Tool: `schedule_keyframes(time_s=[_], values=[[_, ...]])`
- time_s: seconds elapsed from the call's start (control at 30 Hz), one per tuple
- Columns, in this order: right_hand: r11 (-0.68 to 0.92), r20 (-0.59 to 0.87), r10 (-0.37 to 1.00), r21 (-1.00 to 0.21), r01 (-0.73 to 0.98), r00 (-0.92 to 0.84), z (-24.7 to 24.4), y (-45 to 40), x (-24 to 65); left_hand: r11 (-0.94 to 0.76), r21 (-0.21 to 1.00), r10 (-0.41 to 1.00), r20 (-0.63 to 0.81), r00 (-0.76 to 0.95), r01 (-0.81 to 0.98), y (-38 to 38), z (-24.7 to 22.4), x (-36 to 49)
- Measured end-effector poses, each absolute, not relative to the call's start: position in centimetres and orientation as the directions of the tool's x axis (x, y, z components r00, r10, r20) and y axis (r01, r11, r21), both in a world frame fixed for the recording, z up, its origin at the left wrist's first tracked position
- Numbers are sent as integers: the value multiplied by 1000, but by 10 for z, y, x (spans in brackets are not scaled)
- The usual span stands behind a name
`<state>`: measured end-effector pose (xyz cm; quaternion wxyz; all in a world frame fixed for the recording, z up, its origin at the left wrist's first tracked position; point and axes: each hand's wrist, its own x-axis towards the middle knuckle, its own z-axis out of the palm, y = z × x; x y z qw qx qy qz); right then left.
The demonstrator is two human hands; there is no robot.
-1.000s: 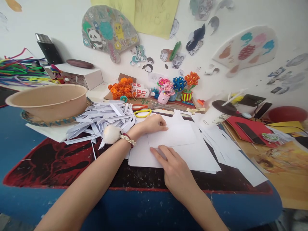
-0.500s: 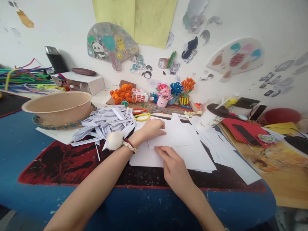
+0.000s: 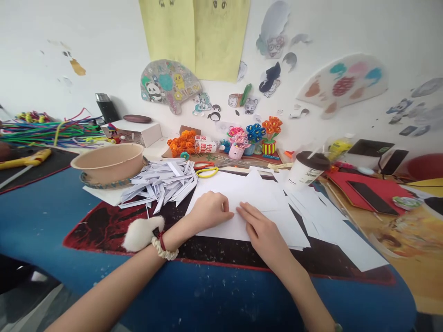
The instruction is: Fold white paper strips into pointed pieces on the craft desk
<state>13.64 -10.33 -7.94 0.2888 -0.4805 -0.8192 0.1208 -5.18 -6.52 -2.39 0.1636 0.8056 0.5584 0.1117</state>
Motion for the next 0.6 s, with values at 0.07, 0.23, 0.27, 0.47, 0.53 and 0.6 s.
schedule_keyframes(time_s=[0.07, 0.23, 0.27, 0.47, 0.53, 0.6], values=[[518, 362, 852, -468, 716, -379, -83, -103, 136, -272, 411, 951, -24, 309, 870, -65, -30, -48], [535, 389, 840, -476, 699, -378, -84, -102, 138, -214, 482, 949, -104, 298, 850, -55, -29, -48], [535, 394, 839, -478, 697, -375, -84, -102, 138, -211, 497, 943, -123, 309, 841, -54, -27, -48], [543, 402, 833, -469, 696, -379, -84, -101, 138, -202, 562, 910, -195, 366, 802, -49, -15, -48], [543, 393, 834, -468, 697, -387, -83, -101, 139, -208, 577, 899, -205, 387, 790, -48, -13, -48], [543, 381, 836, -468, 697, -395, -83, -101, 139, -215, 590, 888, -213, 407, 779, -47, -11, -49]])
